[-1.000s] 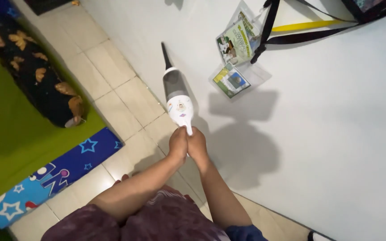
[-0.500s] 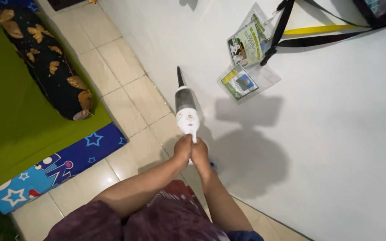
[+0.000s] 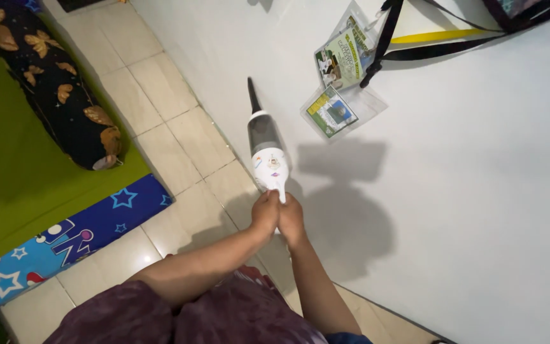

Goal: Using a handheld vacuum cleaner to clean the walls and the door.

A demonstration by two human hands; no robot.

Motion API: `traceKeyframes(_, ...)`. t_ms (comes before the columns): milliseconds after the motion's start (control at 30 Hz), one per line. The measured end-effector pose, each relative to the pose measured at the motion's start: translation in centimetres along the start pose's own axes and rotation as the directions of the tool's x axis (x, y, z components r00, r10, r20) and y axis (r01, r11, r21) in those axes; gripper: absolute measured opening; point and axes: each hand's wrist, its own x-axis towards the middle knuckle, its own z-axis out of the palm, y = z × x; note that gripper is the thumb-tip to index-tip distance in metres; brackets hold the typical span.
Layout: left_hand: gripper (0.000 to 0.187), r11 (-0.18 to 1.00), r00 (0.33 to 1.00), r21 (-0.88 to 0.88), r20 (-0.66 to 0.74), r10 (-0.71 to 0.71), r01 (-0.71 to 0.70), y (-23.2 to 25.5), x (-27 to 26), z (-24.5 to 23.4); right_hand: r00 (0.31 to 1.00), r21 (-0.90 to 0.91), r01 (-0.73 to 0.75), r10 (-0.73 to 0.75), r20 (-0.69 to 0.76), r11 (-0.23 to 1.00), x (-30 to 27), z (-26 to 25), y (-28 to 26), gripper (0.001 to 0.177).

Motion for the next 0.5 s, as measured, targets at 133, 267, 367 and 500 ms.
traceKeyframes(133, 0.036, 0.992, 0.998, 0.124, 0.048, -0.029, 0.023, 4.9, -3.5, 0.1, 1.000, 0.053, 0.020, -0.021, 0.009, 0.998, -0.9, -1.0, -0.5, 0.031)
traceKeyframes(267, 0.037, 0.990, 0.997, 0.133, 0.070, 0.043, -0.052, 2.0, -2.8, 0.0, 1.000, 0.081, -0.011, 0.011, -0.002, 0.997, -1.1, -0.9, 1.3, 0.031)
traceKeyframes(367, 0.039, 0.988, 0.999, 0.155, 0.040, -0.008, 0.002, -0.2, -2.1, -0.4, 0.992, 0.138, -0.126, 0.123, 0.032, 0.982, -1.9, -0.2, 2.0, 0.032)
traceKeyframes(500, 0.041, 0.970, 0.985, 0.173, -0.061, -0.162, 0.171, -2.6, -2.0, -1.1, 0.992, 0.001, -0.122, 0.122, 0.013, 0.993, -2.3, 1.2, 5.7, 0.034)
